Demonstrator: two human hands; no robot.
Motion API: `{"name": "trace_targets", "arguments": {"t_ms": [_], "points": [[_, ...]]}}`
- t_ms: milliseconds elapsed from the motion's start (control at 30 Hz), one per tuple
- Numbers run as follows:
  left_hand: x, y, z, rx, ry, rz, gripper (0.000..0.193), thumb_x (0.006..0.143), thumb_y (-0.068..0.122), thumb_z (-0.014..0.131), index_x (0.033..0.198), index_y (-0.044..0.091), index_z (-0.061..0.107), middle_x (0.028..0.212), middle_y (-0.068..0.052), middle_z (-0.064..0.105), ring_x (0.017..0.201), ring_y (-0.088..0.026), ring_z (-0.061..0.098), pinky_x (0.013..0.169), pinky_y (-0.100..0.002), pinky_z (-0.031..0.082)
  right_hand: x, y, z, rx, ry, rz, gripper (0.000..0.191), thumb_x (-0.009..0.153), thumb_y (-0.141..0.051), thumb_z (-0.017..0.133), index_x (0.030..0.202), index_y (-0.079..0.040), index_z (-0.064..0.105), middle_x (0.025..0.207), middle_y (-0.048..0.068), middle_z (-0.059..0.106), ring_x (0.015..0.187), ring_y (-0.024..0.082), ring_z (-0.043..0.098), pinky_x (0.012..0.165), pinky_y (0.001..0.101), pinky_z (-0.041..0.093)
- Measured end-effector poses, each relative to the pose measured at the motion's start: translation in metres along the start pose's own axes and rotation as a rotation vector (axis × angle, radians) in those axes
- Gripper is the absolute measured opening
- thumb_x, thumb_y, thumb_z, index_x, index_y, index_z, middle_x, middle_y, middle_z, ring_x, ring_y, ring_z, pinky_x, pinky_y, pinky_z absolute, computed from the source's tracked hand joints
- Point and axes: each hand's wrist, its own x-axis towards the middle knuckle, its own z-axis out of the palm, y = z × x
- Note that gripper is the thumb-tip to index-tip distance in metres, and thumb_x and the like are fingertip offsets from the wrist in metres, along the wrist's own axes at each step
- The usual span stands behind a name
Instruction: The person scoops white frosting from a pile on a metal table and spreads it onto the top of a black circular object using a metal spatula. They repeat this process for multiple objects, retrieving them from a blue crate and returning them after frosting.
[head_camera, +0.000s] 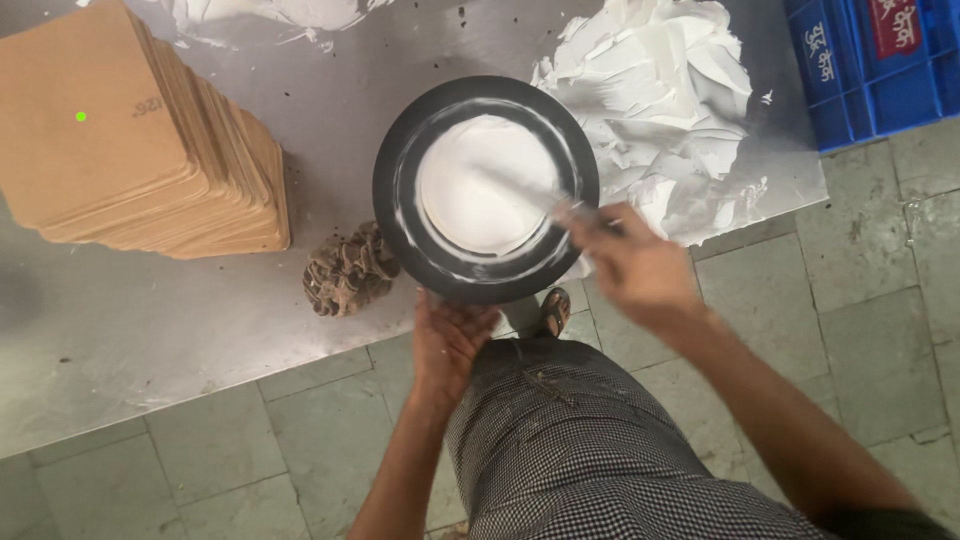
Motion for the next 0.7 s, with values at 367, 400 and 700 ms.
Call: {"name": "trace_targets", "arguments": {"t_ms": [367, 400, 700], "points": [[0.004, -0.001, -0.014, 0.035, 0.041, -0.061, 0.075, 0.099, 0.063, 0.031, 0.127, -0.003, 0.055, 0.12, -0.024, 0.067, 0.107, -0.035, 0.069, 0.094, -0.046, 0.054, 0.004, -0.003, -0.006, 0.037, 0.004, 0.093, 0.032, 0.099, -0.013, 0.062, 0.128, -0.023, 0.071, 0.12, 0.009, 0.065, 0.061, 0.017, 0.068, 0.047, 0.0256, 0.058], [0.005, 0.003, -0.013, 0.052, 0.099, 0.025, 0.075, 0.102, 0.062, 0.033, 0.127, -0.006, 0.054, 0.119, -0.026, 0.065, 0.106, -0.035, 0.068, 0.093, -0.048, 0.052, 0.005, -0.005, -0.007, 0.062, 0.098, 0.066, 0.031, 0.101, -0.013, 0.062, 0.129, -0.022, 0.071, 0.12, 0.007, 0.066, 0.067, 0.015, 0.069, 0.054, 0.0251, 0.058], [-0.006, 0.013, 0.001, 0.026, 0.015, -0.044, 0.076, 0.1, 0.06, 0.029, 0.142, -0.001, 0.046, 0.137, -0.022, 0.06, 0.121, -0.036, 0.063, 0.106, -0.048, 0.049, 0.005, -0.011, -0.004, 0.04, 0.059, 0.084, 0.048, 0.097, -0.006, 0.062, 0.14, -0.029, 0.067, 0.119, 0.011, 0.066, 0.062, 0.016, 0.067, 0.05, 0.0278, 0.058]]}}
